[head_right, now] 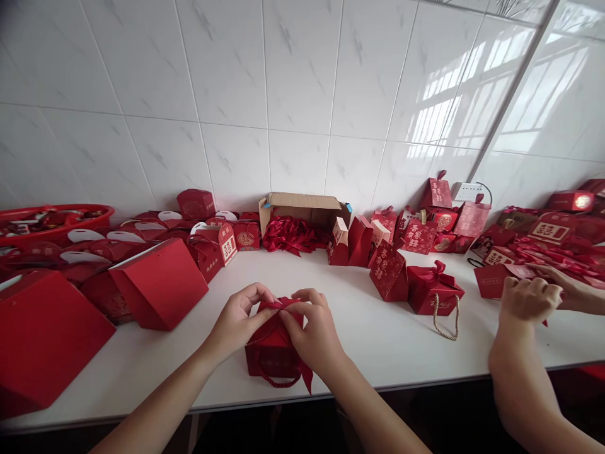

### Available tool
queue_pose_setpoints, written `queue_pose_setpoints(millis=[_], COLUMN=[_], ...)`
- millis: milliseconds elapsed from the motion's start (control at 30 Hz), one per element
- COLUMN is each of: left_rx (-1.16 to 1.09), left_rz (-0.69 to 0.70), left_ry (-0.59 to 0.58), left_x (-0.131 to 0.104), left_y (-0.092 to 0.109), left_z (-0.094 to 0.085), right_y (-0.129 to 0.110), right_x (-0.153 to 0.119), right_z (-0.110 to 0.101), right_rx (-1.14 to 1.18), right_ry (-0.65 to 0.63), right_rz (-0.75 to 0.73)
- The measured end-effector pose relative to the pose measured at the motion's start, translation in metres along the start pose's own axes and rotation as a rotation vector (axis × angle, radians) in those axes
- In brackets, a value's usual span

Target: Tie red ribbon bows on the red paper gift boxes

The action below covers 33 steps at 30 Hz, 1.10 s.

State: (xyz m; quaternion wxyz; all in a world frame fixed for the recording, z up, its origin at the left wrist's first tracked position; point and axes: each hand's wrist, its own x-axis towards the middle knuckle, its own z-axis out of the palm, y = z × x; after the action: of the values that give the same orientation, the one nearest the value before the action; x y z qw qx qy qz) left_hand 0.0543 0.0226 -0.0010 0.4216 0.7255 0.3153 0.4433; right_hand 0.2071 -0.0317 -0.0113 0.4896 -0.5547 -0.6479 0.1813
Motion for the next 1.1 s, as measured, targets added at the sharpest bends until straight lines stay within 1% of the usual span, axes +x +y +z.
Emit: queue_pose_setpoints(millis=[33,100,167,233,300,333,400,467,533,600,667,767,867,933,1000,1100], left_rx=[-0.016,-0.060,-0.105,-0.131,-0.139,-0.138,-0.104,-0.003,0.129,0.223,0.252,0.204,0.157,0.185,0.238,0.306], left_rz=[-0.008,-0.031,-0.058,-0.084,-0.088,-0.076,-0.028,0.029,0.059,0.062,0.041,-0.014,-0.050,-0.038,-0.009,0.031], left_ry=[0.001,-0.007,-0.019,-0.026,-0.015,0.009,0.094,0.149,0.116,0.039,-0.005,-0.044,-0.070,-0.084,-0.111,-0.158], left_x=[0.000,0.000,0.000,0.001,0.002,0.002,0.001,-0.002,-0.006,-0.011,-0.014,-0.013,-0.012,-0.012,-0.012,-0.011], left_y=[0.000,-0.001,-0.002,-0.004,-0.006,-0.007,-0.007,-0.006,-0.004,-0.003,-0.004,-0.007,-0.005,0.000,0.007,0.015], left_z=[0.001,0.002,0.004,0.007,0.009,0.010,0.009,0.005,0.000,-0.004,-0.006,-0.005,-0.006,-0.009,-0.013,-0.018], right_y=[0.001,0.002,0.002,0.003,0.004,0.005,0.005,0.004,0.003,0.002,0.001,-0.001,0.000,0.002,0.005,0.006], right_x=[0.001,0.002,0.003,0.002,0.000,-0.001,-0.003,-0.004,-0.005,-0.005,-0.006,-0.009,-0.012,-0.014,-0.015,-0.016], right_z=[-0.001,-0.003,-0.004,-0.002,0.002,0.004,0.007,0.008,0.007,0.007,0.007,0.006,0.000,-0.006,-0.013,-0.021], right_rx=[0.011,0.100,0.274,0.439,0.522,0.537,0.558,0.584,0.599,0.590,0.568,0.524,0.448,0.336,0.179,-0.004], right_ry=[-0.022,-0.114,-0.234,-0.288,-0.256,-0.225,-0.179,-0.156,-0.140,-0.129,-0.117,-0.118,-0.140,-0.112,-0.076,-0.070], right_rz=[0.016,0.066,0.133,0.196,0.234,0.244,0.262,0.281,0.293,0.293,0.288,0.288,0.286,0.256,0.194,0.095])
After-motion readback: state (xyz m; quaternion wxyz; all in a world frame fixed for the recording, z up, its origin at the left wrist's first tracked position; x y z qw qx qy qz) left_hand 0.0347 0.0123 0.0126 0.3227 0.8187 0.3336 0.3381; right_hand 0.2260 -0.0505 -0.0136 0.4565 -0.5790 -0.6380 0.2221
